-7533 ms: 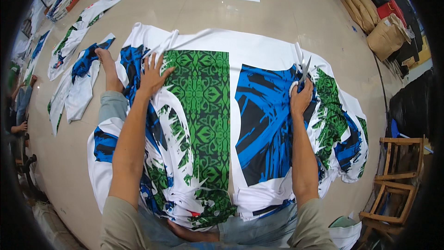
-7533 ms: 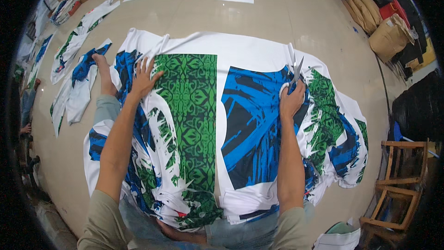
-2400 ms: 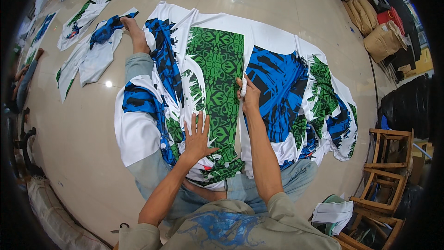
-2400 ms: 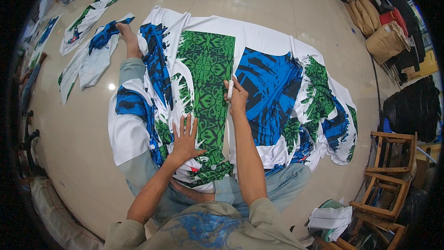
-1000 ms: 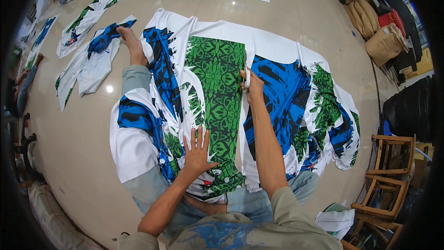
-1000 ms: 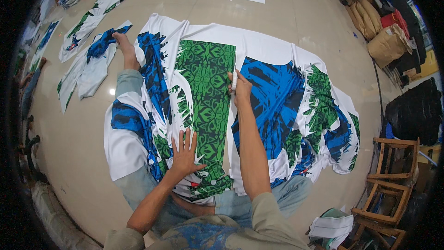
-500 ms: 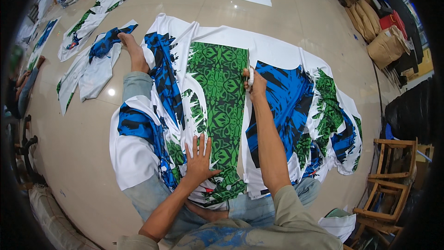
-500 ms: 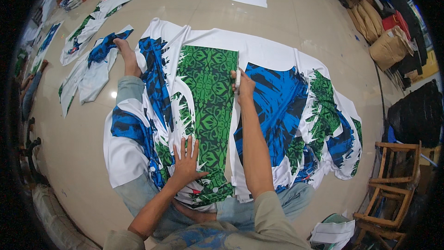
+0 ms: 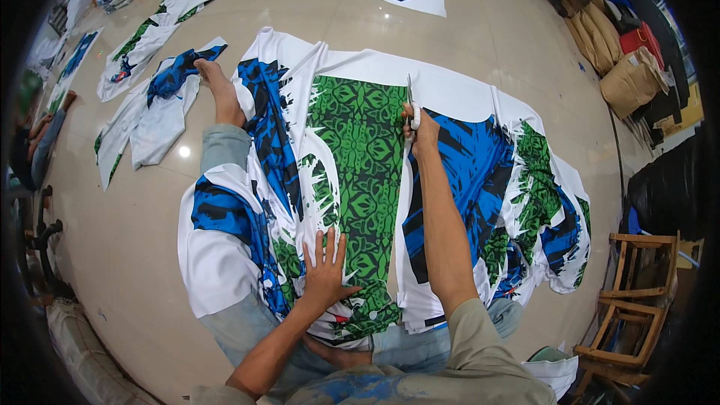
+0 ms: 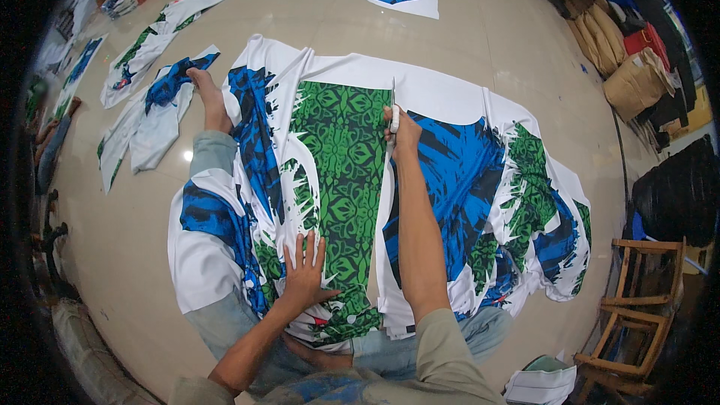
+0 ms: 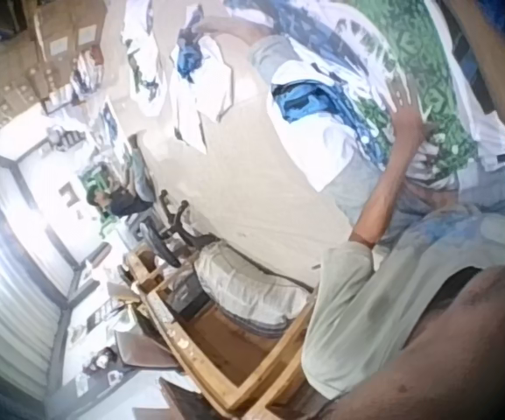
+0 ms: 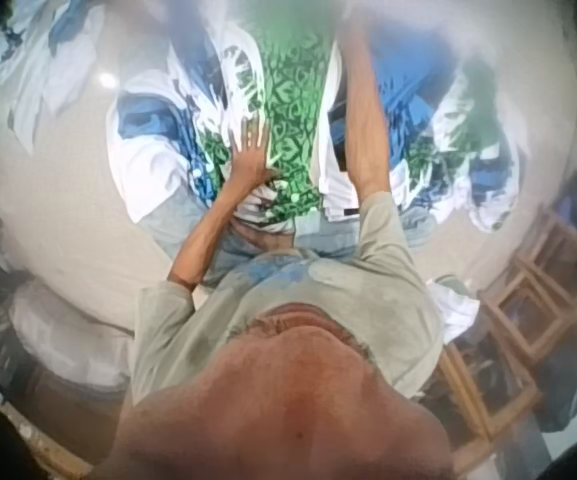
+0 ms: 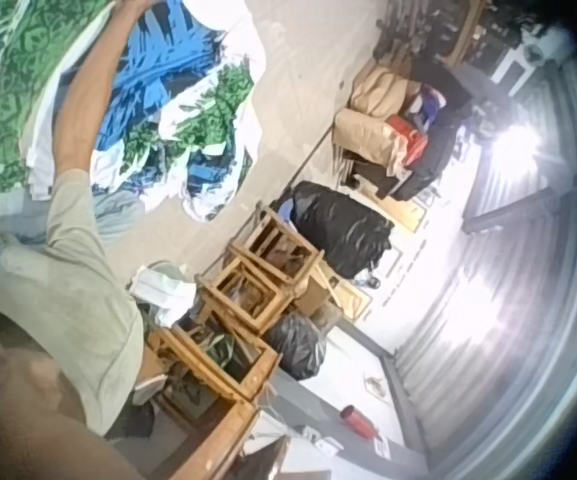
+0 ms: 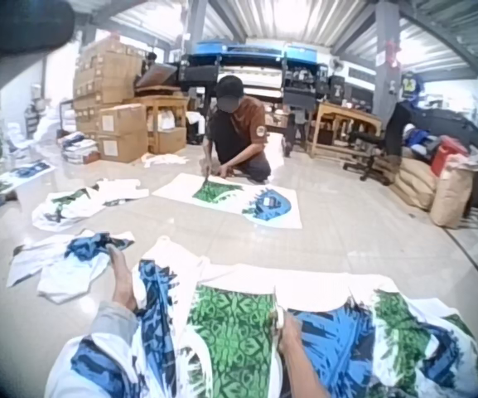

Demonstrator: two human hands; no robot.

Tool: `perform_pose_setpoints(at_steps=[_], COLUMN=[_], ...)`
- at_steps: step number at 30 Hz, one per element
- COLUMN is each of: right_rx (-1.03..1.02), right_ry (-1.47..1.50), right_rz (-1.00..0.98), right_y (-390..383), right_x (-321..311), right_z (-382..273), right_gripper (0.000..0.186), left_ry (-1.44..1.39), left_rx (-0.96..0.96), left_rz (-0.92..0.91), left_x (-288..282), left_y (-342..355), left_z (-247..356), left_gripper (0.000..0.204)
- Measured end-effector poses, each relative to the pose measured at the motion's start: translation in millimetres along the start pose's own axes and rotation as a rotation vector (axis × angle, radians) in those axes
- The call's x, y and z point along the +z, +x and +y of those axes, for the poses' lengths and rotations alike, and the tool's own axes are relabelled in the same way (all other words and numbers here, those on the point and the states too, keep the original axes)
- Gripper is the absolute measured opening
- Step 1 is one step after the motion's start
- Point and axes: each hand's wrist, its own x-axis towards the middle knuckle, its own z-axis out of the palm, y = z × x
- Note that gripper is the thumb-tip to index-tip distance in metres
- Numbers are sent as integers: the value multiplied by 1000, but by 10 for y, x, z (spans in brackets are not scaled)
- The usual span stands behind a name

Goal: The person sits on the floor and uses scissors to cut a large piece of white fabric with a blue and green pattern. They repeatedly smooth the fabric, cut along specific lines, and adjust the material's position.

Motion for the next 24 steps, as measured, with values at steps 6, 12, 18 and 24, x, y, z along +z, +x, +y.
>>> perform_pose_setpoints(at_steps=[6, 12, 18, 24], right_rx=[-33, -31, -70, -43], right_ry=[-64, -42, -69, -93], right_rz=[31, 83, 45, -45], right_y=[36, 440, 524, 1015], right_x=[131, 196, 249, 235], right_z=[51, -42, -29, -208], right_gripper=[32, 27, 22, 22], left_ry=[-2, 36, 92, 99], left_rx=[-46, -39, -14, -14], left_rz=[-39, -69, -104, -102], left_x=[13, -12, 47, -16], left_y=[-2, -1, -20, -20], left_z=[4, 10, -61, -35], left_gripper=[137, 134, 133, 130])
